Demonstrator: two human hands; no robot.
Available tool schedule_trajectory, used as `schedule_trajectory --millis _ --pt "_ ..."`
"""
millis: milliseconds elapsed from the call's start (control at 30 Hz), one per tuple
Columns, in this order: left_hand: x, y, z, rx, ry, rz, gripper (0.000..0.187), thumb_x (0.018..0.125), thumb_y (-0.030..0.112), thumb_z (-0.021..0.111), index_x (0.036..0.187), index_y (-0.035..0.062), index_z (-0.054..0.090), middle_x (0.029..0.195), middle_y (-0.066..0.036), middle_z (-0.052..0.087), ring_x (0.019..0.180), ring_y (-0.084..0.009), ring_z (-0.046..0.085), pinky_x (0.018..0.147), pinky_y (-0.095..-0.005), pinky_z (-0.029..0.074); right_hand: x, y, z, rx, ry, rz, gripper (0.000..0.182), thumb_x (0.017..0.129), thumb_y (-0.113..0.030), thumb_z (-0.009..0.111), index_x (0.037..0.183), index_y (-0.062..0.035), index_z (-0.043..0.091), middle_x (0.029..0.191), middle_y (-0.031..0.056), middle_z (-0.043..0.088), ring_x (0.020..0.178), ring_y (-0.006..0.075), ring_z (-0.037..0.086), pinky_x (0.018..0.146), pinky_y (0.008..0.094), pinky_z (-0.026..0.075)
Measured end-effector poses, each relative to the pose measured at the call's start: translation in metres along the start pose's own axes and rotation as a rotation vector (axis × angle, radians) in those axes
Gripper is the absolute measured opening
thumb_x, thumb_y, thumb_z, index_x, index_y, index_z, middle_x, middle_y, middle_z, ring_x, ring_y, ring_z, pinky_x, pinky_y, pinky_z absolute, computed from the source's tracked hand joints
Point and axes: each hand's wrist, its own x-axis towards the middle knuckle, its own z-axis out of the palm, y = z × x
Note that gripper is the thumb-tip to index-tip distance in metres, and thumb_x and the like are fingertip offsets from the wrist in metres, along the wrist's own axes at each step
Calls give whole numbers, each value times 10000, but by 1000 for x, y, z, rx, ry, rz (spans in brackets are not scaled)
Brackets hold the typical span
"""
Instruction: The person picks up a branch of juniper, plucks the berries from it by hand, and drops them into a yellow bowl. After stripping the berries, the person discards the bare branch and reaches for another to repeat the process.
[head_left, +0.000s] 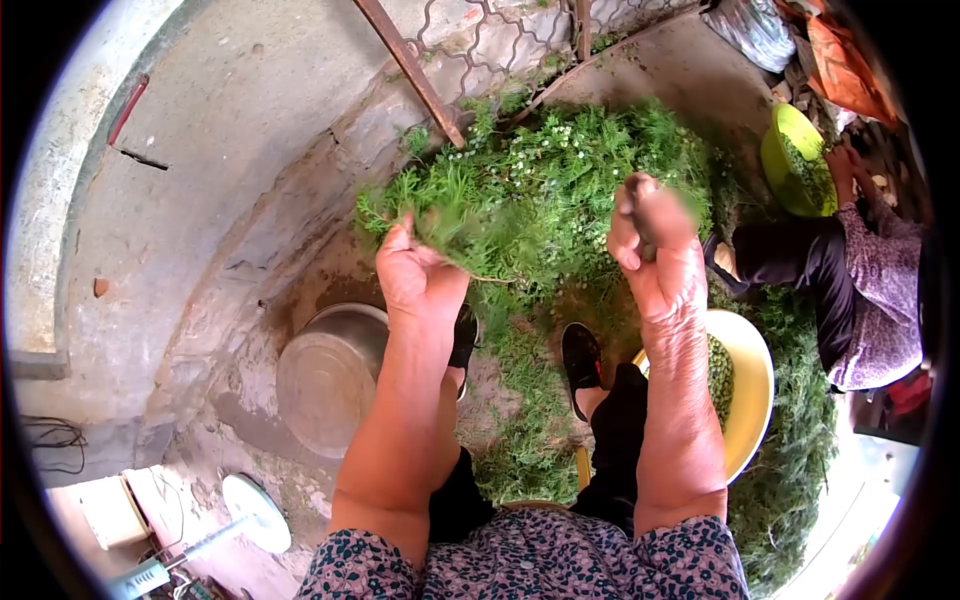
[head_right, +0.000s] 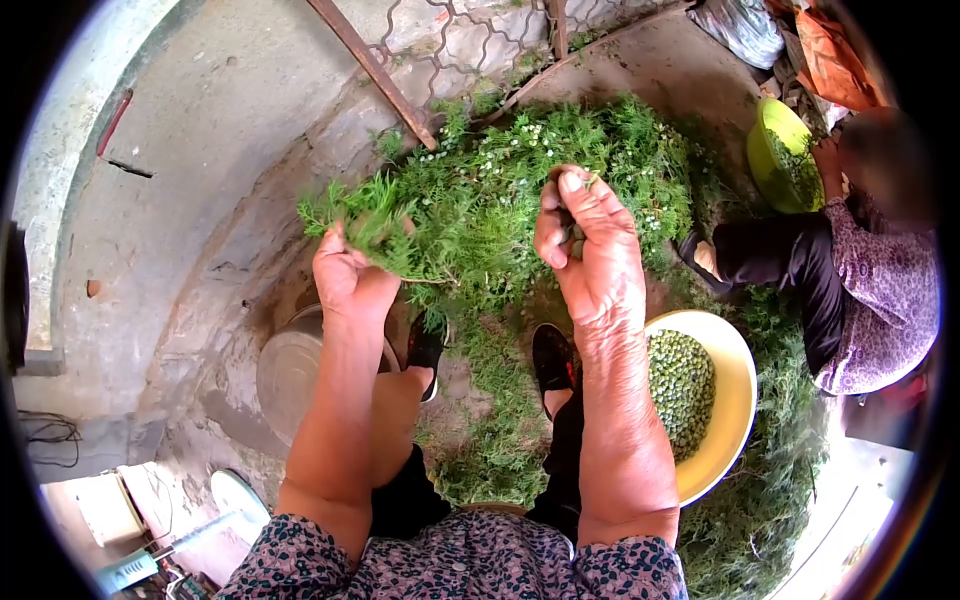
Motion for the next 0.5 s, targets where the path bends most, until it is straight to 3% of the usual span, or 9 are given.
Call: schedule_trajectory --millis 33,100,133,200,233,333,433,467,500 --pt "1 3 -1 -65 -4 15 248 910 218 397 963 33 554 954 -120 604 890 -302 536 840 -472 434 -1 1 -4 -21 -96 29 159 861 -186 587 834 -30 572 701 29 542 485 90 420 416 219 292" --pt "1 11 -1 -48 -153 8 227 870 225 469 773 47 572 755 -84 611 725 -236 537 743 -385 435 -5 3 1 -79 -67 36 148 859 -178 590 830 -33 581 702 28 546 480 88 423 408 216 287" --pt "3 12 -4 -47 -152 13 227 870 225 469 773 47 572 755 -84 611 725 -236 537 743 -385 435 -6 4 3 -142 -31 37 138 856 -170 594 826 -35 590 704 27 549 476 86 427 400 213 282" --pt "2 13 -1 -219 -621 -78 233 860 237 504 690 80 528 588 -30 550 577 -152 484 661 -327 412 -6 7 5 -197 32 54 111 837 -141 615 859 -33 612 661 17 544 454 69 417 378 198 264" --pt "-1 10 2 -273 -365 -55 207 810 234 563 649 116 506 424 34 372 433 -91 323 548 -276 317 -6 8 4 -299 -8 113 111 828 -132 624 878 -33 622 633 6 539 441 59 410 369 192 259" --pt "1 12 1 -228 -513 -54 246 825 248 545 622 117 498 398 33 338 418 -91 314 570 -279 343 -9 10 11 -481 -54 200 142 785 -129 668 900 -48 653 597 -8 553 412 42 405 352 182 264" --pt "7 15 -3 -175 -517 -11 270 848 252 513 612 122 495 383 33 319 407 -95 300 599 -282 362 -13 14 16 -812 -312 237 137 764 -113 687 878 -39 672 653 18 609 423 25 445 355 169 319" --pt "6 14 -2 -176 -517 -13 270 848 252 513 612 122 495 383 33 319 407 -95 300 599 -282 362 -16 12 24 -886 -349 228 159 765 -83 673 903 -5 664 746 46 643 597 91 536 565 246 446" --pt "5 13 -2 -179 -489 -23 277 853 252 505 607 125 495 385 30 324 404 -100 298 613 -286 368 -17 17 24 -899 -367 214 180 753 -85 682 909 1 658 741 54 641 642 108 548 610 257 451"
